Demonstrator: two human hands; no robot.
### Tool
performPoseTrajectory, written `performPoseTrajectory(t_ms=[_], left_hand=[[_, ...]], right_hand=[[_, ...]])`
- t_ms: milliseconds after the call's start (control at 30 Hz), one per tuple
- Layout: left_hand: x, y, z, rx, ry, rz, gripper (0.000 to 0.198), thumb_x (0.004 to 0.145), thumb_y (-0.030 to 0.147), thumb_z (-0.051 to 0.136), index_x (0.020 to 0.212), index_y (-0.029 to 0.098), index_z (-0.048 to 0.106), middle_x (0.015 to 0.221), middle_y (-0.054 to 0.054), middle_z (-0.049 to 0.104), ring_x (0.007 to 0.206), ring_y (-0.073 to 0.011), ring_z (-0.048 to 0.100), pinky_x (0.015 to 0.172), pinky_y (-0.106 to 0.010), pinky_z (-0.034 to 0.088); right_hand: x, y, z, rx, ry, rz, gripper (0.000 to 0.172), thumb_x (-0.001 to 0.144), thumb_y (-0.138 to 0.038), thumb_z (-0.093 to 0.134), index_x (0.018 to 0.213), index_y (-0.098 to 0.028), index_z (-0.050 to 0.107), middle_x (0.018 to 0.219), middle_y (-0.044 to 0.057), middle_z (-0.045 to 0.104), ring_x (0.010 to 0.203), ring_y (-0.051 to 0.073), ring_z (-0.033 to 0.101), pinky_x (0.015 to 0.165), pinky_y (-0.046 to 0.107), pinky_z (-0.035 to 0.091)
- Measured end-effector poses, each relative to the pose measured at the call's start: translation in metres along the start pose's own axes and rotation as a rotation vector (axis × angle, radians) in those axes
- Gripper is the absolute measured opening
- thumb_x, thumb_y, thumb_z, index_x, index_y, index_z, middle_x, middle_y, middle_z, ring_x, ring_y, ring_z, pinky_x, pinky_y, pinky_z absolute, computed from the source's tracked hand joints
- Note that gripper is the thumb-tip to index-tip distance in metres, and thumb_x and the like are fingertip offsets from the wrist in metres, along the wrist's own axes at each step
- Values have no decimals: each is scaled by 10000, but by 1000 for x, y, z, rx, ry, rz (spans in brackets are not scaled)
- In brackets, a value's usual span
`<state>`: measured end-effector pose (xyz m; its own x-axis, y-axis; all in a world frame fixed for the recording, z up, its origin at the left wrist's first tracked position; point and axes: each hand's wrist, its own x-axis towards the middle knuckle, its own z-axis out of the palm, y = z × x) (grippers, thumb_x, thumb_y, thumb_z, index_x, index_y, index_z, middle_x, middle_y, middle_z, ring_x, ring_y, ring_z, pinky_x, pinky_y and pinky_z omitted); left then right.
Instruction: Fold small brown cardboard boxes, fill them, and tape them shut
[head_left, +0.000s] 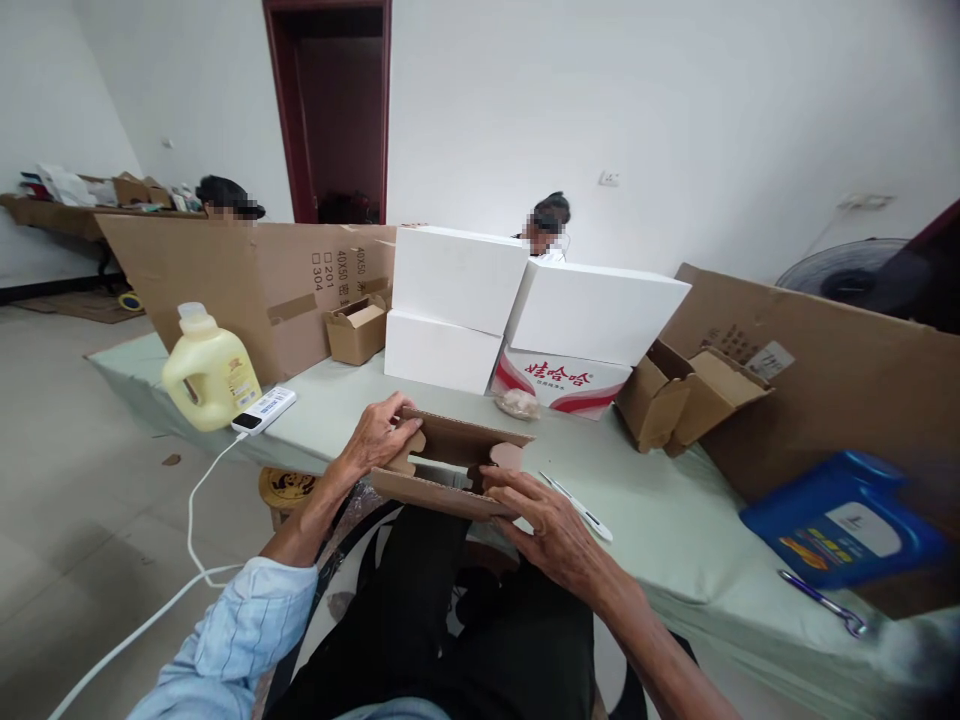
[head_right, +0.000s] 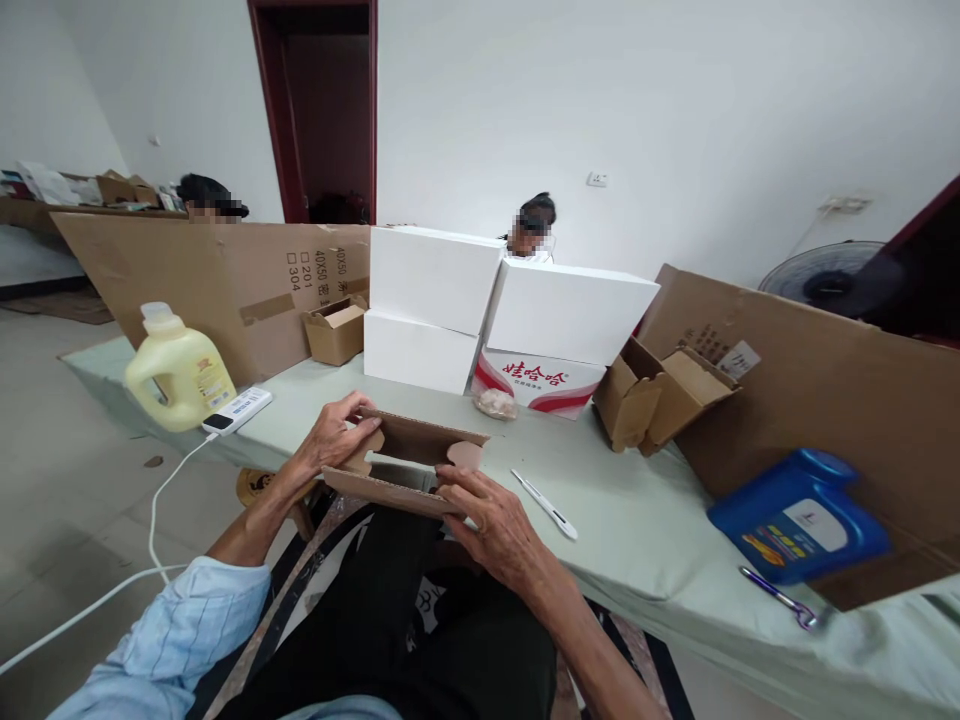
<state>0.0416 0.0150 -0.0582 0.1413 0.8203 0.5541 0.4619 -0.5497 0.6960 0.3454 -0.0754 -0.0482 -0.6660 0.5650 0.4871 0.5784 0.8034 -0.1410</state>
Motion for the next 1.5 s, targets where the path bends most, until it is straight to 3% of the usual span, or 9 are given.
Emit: performPoseTrajectory(t_ms=[133,267,433,567,700,833,933,1100,1500], left_hand=[[-9,7,-6,-74,97,228,136,934,256,582,807,217,552,980,-74,763,956,-202,713,912,-355,570],[-17,14,-19,-12,-80,354,254,997,182,486,804,199,651,1138,-125,756,1083,-230,713,990,-402,563],[-22,25,-30,275,-383,263,333,987,211,548,1227,265,772,1449,-100,611,1197,-263,678,1021,-386,560],[-22,36,-37,375,-539,160,310,1010,324,554,1250,269,742,1445,-82,576,1163,-255,677,1016,-368,553],[-15,30,-49,197,-644,123,310,919,403,703,1177,231,710,1431,-89,566,1228,-285,633,1065,-392,524],[-11,6,-63,-169,-696,65,637,725,450,908,1261,266,616,1481,-94,548,1349,-312,564,1066,-410,524],[-16,-9,-65,-386,-673,31,807,609,424,1001,1260,281,547,1590,-140,464,1490,-350,460,1097,-439,493],[-35,-10,-52,-313,-582,2,832,584,335,1012,1221,286,478,1522,-127,503,1439,-336,494,1156,-504,429],[-33,-24,-6,-236,117,-147,873,467,337,1021,1136,259,465,1105,-7,608,1102,-235,617,1071,-422,456]], right_hand=[[8,-1,-6,-69,-112,-9,296,963,-140,618,1223,-274,656,1356,96,681,1134,264,700,865,383,594],[6,-7,-4,-120,-172,0,403,921,-112,658,1285,-282,637,1232,89,664,996,235,703,787,347,581],[-1,-8,3,-138,-82,9,311,891,-97,689,1159,-238,619,1142,91,645,956,242,676,739,342,558],[-7,-3,2,-115,-24,12,180,954,-162,681,933,-250,525,1001,60,632,880,228,628,698,328,507],[-13,7,0,-88,78,39,205,998,-245,670,916,-247,481,968,57,596,838,222,586,682,325,471],[-19,21,3,-7,147,82,198,997,-295,688,937,-244,507,1027,65,573,869,212,588,722,319,489],[-23,33,10,63,243,117,220,976,-331,727,937,-244,529,1007,54,555,857,201,578,708,306,489],[-23,44,17,138,310,168,255,946,-339,763,862,-235,547,1002,47,563,863,193,578,718,302,487],[-27,47,31,391,566,456,263,906,-448,775,834,-219,667,1428,135,573,1323,296,562,983,382,545]])
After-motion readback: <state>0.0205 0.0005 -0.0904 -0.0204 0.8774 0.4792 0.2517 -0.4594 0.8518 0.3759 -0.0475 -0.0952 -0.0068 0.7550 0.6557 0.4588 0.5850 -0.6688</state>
